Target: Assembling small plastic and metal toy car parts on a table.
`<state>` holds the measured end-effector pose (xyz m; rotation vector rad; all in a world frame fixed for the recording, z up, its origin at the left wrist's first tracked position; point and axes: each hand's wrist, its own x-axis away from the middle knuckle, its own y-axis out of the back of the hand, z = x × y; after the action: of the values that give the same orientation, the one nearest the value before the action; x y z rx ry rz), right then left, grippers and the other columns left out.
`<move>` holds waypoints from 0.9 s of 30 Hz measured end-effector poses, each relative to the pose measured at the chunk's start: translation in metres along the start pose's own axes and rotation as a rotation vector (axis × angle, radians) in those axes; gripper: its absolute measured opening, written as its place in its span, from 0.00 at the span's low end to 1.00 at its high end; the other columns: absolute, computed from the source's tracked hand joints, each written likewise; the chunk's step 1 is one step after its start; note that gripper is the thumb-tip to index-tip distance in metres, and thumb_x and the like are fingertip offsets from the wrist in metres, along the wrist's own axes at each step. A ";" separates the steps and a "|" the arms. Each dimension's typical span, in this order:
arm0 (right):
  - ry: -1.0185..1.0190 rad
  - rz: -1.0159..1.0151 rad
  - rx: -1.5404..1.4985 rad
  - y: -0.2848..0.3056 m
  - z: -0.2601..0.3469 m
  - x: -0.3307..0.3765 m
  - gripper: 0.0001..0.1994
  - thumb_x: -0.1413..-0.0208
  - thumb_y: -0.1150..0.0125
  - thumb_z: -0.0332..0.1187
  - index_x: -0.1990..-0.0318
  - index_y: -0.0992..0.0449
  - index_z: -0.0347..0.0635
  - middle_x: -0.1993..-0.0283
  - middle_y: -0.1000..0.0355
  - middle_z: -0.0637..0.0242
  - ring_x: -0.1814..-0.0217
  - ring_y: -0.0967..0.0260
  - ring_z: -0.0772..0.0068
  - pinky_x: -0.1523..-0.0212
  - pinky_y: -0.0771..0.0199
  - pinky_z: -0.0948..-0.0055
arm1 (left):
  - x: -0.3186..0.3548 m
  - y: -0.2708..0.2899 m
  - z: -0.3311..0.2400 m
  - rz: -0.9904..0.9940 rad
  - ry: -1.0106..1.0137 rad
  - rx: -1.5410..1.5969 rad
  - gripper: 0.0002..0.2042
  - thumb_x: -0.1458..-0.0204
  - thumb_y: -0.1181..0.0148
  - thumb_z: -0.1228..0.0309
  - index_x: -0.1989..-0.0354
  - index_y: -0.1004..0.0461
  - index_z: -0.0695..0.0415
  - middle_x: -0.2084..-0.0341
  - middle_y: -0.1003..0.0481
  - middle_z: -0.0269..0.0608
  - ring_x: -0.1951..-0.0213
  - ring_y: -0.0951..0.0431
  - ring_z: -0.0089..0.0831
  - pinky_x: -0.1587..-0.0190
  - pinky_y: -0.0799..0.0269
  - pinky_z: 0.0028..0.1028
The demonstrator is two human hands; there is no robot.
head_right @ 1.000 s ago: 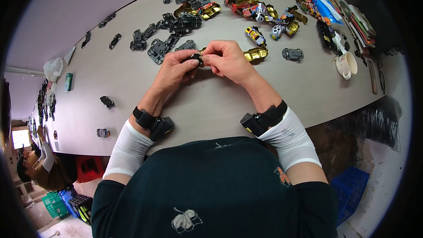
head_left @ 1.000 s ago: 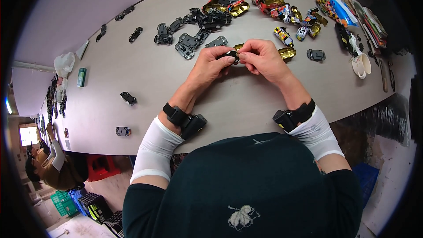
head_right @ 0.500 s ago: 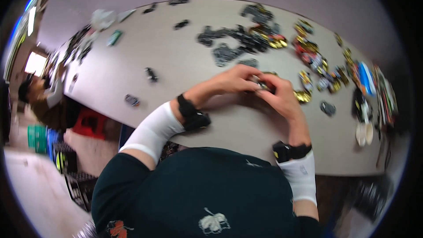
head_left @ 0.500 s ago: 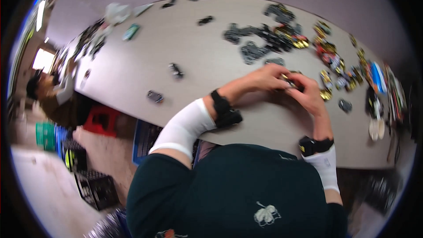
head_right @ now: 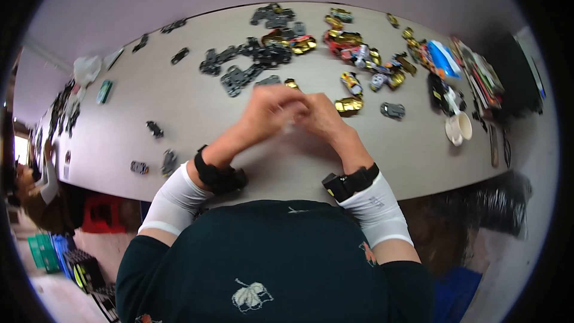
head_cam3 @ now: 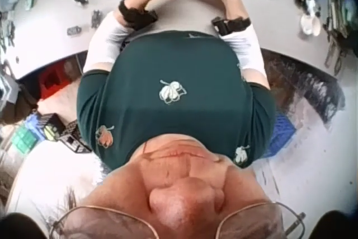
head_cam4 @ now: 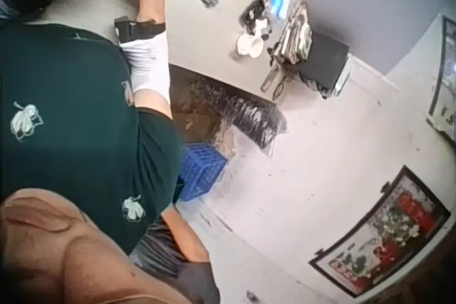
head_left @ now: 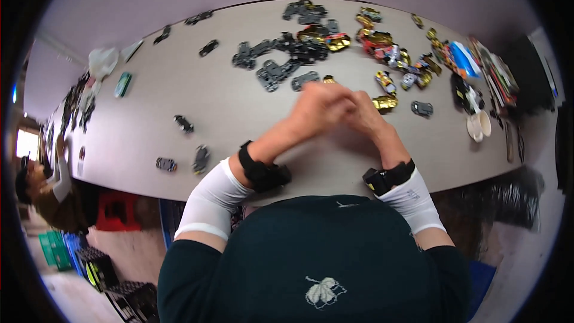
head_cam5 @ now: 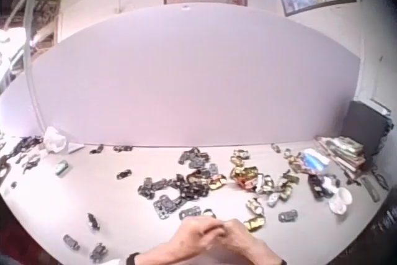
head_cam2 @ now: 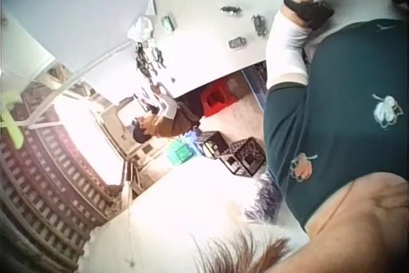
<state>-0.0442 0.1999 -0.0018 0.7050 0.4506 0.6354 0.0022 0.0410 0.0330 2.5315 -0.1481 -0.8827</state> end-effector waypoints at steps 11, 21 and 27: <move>0.004 -0.457 0.184 -0.007 0.009 -0.019 0.11 0.59 0.45 0.22 0.65 0.28 0.41 0.61 0.39 0.54 0.67 0.32 0.50 0.68 0.29 0.59 | -0.003 0.012 0.060 -0.170 0.613 0.231 0.07 0.50 0.46 0.75 0.64 0.26 0.65 0.79 0.26 0.36 0.83 0.32 0.16 0.80 0.36 0.15; -0.082 -0.477 -0.233 -0.017 0.011 -0.028 0.07 0.57 0.44 0.25 0.69 0.31 0.34 0.73 0.29 0.51 0.70 0.29 0.53 0.69 0.30 0.64 | 0.001 -0.003 0.048 -0.246 0.664 0.616 0.18 0.53 0.42 0.79 0.51 0.33 0.66 0.68 0.26 0.39 0.74 0.27 0.20 0.76 0.29 0.18; -0.086 -0.572 -0.322 -0.019 0.009 -0.027 0.06 0.59 0.43 0.24 0.70 0.29 0.35 0.74 0.28 0.53 0.71 0.27 0.60 0.70 0.28 0.69 | 0.004 -0.015 0.058 -0.332 0.648 0.732 0.17 0.51 0.43 0.80 0.52 0.33 0.68 0.69 0.27 0.39 0.72 0.27 0.21 0.70 0.30 0.17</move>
<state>-0.0509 0.1667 -0.0049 0.2713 0.4315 0.1287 -0.0308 0.0314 -0.0164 3.4544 0.2004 -0.0383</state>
